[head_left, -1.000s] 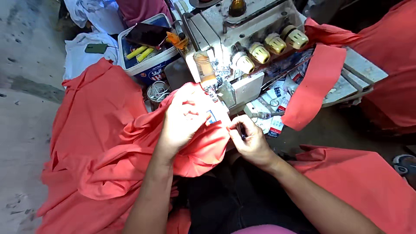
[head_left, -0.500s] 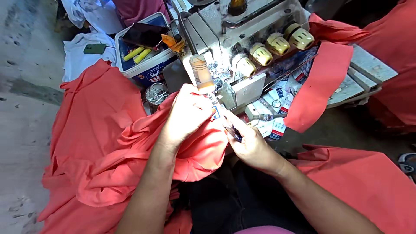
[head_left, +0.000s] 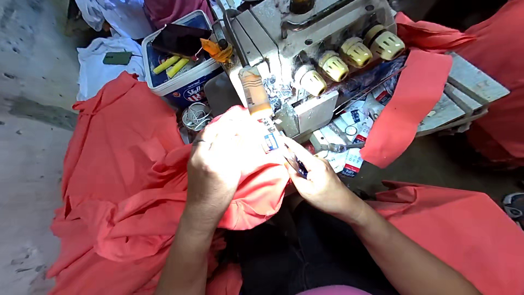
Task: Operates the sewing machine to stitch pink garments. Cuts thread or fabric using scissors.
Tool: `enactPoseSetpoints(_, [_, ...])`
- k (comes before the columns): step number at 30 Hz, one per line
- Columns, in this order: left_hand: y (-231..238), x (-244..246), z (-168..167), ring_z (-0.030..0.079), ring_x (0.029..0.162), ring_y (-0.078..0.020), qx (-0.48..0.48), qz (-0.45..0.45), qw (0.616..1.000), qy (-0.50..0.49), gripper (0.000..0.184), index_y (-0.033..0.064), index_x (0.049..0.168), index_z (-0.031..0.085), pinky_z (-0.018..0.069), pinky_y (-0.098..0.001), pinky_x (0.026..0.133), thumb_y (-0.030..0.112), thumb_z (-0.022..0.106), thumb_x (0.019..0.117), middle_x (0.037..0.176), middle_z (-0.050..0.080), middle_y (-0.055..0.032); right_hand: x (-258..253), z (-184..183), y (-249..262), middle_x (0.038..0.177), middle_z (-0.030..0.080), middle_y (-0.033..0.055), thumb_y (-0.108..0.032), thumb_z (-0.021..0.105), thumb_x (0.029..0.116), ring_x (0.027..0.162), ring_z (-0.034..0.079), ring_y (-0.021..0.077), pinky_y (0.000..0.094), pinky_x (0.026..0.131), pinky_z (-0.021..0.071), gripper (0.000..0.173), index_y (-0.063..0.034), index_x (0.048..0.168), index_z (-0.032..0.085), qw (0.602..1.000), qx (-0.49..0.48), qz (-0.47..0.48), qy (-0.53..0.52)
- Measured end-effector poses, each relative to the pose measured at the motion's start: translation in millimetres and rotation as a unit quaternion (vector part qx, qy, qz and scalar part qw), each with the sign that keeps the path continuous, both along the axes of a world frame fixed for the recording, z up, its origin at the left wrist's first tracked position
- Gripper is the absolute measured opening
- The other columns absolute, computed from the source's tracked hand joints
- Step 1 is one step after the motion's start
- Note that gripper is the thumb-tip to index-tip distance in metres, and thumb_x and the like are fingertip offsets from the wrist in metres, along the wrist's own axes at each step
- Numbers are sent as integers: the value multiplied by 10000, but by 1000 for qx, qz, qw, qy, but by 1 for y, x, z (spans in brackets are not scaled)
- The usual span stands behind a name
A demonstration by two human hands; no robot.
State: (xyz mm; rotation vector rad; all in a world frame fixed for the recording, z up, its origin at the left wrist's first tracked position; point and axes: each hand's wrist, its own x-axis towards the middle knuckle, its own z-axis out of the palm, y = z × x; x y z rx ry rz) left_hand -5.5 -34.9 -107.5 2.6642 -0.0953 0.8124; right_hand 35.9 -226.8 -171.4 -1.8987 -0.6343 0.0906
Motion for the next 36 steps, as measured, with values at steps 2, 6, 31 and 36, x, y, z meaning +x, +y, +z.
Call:
enactPoseSetpoints(2, [4,-1,2,675,1111,-265,-4,18,1000,-7,199,-49,1090,724,513,-342,972,51,594,978,1127,709,-215,0,-1,1,961,719,75,-80,561,946,801,629,86,241,745,519,522,-29,1465,544,1000,3,-2,-3])
enactPoseSetpoints(6, [-7,-6,-3,683,1084,-245,15,-37,999,-13,180,-10,1049,762,501,-334,978,56,619,961,1075,737,-176,0,-3,1,937,713,74,-83,555,942,789,618,68,224,735,509,505,-15,1443,560,1000,6,-7,-9])
enactPoseSetpoints(31, [-21,13,-24,714,1004,-294,166,-97,981,-12,214,25,1050,777,543,-425,864,58,577,979,1054,753,-145,-5,-10,7,1035,712,36,-113,562,981,845,631,-34,139,774,518,493,-19,1459,488,995,82,-31,38])
enactPoseSetpoints(36, [-19,15,-24,709,1025,-286,159,-102,982,-2,209,28,1036,776,526,-438,903,46,578,972,1052,755,-131,-6,-12,8,931,691,8,-95,578,968,754,596,-56,122,720,505,489,3,1438,487,994,100,-34,30])
